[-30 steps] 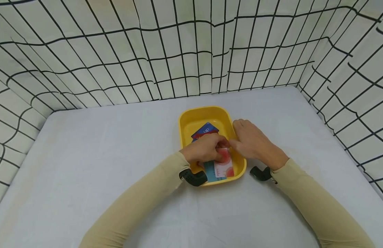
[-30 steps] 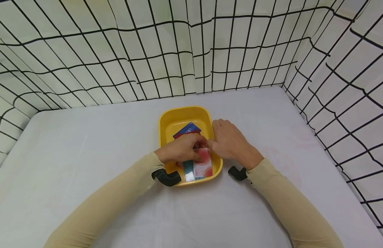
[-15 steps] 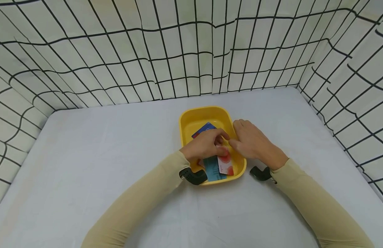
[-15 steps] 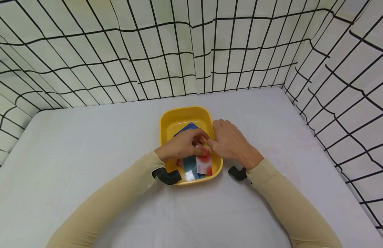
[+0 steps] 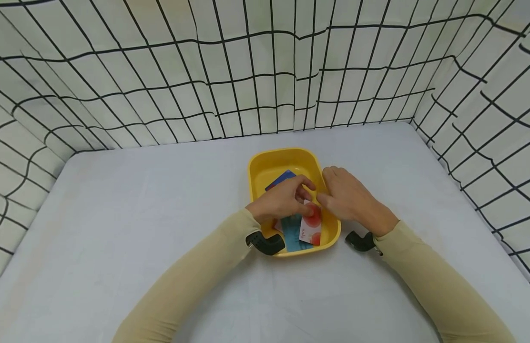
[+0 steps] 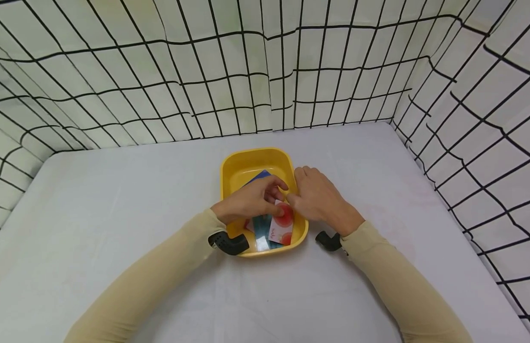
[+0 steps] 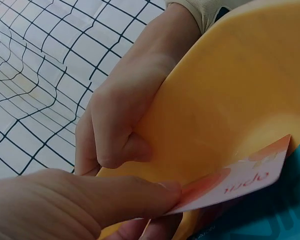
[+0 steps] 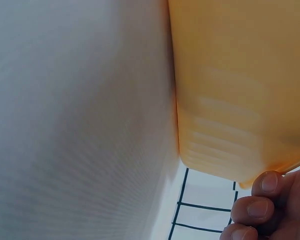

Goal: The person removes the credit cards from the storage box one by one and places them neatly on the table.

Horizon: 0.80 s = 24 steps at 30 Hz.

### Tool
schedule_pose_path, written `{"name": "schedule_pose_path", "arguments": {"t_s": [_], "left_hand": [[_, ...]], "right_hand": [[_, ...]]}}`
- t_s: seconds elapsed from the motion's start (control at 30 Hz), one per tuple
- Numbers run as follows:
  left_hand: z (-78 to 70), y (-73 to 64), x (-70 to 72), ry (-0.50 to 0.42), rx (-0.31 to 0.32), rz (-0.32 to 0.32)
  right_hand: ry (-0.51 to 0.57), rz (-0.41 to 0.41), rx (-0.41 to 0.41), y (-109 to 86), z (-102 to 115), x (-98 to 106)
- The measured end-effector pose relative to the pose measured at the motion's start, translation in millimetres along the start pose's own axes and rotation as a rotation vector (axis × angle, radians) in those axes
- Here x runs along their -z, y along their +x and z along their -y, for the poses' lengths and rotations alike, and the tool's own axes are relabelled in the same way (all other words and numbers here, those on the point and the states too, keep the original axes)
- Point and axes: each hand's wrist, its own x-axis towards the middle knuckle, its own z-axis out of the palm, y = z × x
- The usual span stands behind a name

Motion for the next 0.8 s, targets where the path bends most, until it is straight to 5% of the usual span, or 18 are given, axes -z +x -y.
{"name": "schedule_pose_path", "arguments": {"t_s": [0.3, 0.8], "left_hand": [[-1.1, -2.6, -0.2, 0.014, 0.046, -0.034], [-2.4, -5.0, 1.1, 0.009, 0.043, 0.037]], "right_hand": [[0.009, -0.011, 0.004, -2.0, -0.3, 0.3], [0.006, -0.011, -0.003, -1.6, 0.3, 0.4]]}}
